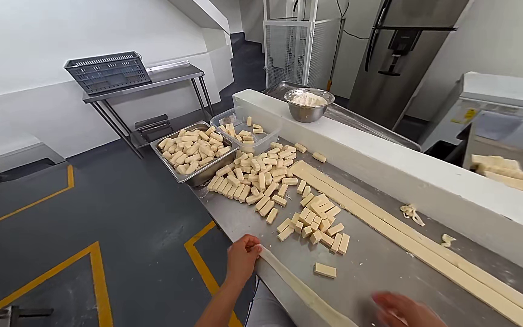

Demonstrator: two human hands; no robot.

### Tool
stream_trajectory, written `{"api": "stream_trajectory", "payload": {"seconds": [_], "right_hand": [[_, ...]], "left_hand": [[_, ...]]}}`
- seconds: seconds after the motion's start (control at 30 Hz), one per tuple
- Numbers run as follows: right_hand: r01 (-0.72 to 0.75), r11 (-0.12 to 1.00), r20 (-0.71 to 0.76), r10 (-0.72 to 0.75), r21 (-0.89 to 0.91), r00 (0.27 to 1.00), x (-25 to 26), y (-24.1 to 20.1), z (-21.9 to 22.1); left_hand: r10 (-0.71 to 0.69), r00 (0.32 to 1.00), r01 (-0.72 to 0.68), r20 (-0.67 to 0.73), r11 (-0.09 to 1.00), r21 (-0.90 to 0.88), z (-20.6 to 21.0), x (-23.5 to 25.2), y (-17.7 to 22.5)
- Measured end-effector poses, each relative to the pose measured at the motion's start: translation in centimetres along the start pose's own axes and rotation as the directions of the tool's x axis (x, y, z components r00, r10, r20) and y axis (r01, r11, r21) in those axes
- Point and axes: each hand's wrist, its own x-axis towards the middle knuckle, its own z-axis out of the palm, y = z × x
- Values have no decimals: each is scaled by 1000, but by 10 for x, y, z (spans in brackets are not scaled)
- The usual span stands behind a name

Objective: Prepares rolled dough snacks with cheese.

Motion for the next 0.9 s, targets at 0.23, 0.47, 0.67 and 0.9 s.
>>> {"api": "stream_trajectory", "payload": {"seconds": [0.23,0.47,0.67,0.9], "right_hand": [[231,959,-286,-270,-164,919,112,-55,67],[289,948,-282,-316,-135,906,141,-115,119],[425,900,-443,-420,-95,792,136,-99,126],[680,712,-683,-585,-174,438,131,-111,127]], "left_hand": [[39,998,-37,-51,998,53,17,-11,-5],[206,967,-186,-149,973,136,32,-26,-1],[807,561,-718,-181,584,377,80,-79,-37],[-261,965,115,-34,534,-838,49,-102,37]]}}
